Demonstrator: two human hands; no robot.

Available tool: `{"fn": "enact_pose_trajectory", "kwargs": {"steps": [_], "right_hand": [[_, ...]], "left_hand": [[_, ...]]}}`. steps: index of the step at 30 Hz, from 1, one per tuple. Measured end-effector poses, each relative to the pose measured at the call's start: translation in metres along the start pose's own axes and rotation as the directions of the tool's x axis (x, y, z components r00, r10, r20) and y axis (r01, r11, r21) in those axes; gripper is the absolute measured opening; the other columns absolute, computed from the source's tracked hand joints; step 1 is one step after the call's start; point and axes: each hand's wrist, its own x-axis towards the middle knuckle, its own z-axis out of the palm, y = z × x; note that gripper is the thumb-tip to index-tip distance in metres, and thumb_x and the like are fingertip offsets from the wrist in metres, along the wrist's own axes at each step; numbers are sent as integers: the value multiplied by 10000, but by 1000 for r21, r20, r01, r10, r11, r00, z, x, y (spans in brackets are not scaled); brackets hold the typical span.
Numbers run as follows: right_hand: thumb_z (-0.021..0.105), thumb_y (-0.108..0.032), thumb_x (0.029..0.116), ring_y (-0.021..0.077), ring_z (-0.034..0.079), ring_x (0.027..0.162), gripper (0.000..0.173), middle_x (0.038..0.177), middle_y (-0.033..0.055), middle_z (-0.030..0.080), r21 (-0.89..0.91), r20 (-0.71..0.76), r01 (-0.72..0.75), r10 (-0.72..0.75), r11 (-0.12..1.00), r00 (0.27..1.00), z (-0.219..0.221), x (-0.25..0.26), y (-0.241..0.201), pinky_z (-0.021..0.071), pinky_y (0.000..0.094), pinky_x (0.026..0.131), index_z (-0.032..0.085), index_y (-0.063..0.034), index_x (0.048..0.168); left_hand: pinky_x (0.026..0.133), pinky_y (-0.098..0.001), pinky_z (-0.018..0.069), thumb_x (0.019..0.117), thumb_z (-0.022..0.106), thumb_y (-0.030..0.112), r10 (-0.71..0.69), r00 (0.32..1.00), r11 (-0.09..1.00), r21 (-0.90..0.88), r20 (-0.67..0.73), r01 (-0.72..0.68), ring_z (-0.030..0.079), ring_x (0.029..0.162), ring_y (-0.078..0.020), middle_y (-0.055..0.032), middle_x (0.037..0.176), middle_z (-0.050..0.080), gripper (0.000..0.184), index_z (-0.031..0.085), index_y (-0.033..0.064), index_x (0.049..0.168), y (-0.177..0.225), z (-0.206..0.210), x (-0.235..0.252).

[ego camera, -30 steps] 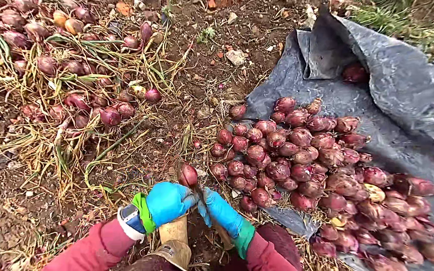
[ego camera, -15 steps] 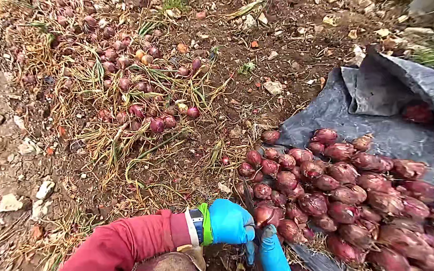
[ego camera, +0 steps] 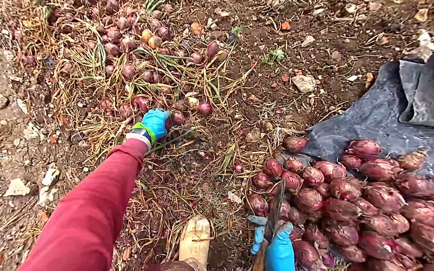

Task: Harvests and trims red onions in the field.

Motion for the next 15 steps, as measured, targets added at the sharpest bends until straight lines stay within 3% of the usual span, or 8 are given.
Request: {"fn": "enact_pose_trajectory", "kwargs": {"steps": [3,5,6,7,9,11,13,15], "right_hand": [[0,-705,998,229,575,425,972,582,105,592,-84,95,-118,126,989,987,32,20,0,547,411,395,675,-18,1126],[59,-662,1032,216,566,447,896,602,96,586,-123,218,-182,205,976,954,54,31,3,535,392,413,665,-15,1164],[148,-685,1029,201,575,466,857,625,85,595,-144,303,-163,200,976,932,63,35,3,540,368,430,656,-11,1178],[296,-749,988,188,589,490,843,648,72,610,-168,378,-119,176,978,909,72,37,0,550,351,456,664,-12,1166],[557,-793,864,167,611,516,788,657,46,635,-224,438,-32,130,974,890,90,34,-11,563,343,500,676,-30,1014],[752,-718,758,160,616,522,700,651,44,632,-236,418,19,84,972,905,96,26,-19,568,344,520,643,-49,934],[823,-709,655,145,616,538,748,667,32,644,-275,374,88,22,957,927,90,22,-22,567,351,538,666,-57,985],[687,-867,672,129,620,553,873,682,15,645,-335,374,184,-49,924,926,79,18,-21,572,351,545,663,-63,1011]], "left_hand": [[962,-620,550,622,927,468,-2,1000,963,-270,-11,-1,663,1157,-339,-149,1251,679,806,650,157,1311,31,-18,-40],[933,-571,581,600,938,509,33,998,847,-531,53,0,706,1076,-232,-60,1172,730,823,661,215,1317,64,-29,-83],[905,-526,602,617,927,509,71,992,777,-629,108,12,721,1022,-194,-35,1122,745,798,660,214,1309,80,-31,-106],[856,-477,621,647,912,504,119,979,698,-715,164,35,731,949,-163,-18,1056,752,735,667,205,1272,95,-28,-125],[695,-399,621,730,827,534,226,934,537,-836,276,117,714,760,-147,-24,906,738,597,693,160,1176,123,-13,-160],[542,-327,565,792,714,716,348,862,413,-886,368,212,646,590,-135,-39,753,682,665,682,115,1073,143,8,-190],[458,-258,462,799,649,793,421,820,355,-902,389,246,532,486,-87,-3,633,588,694,663,118,961,155,17,-208],[522,-269,490,767,683,793,468,799,450,-880,379,154,565,556,-68,28,667,611,674,688,143,946,161,9,-212]]}}
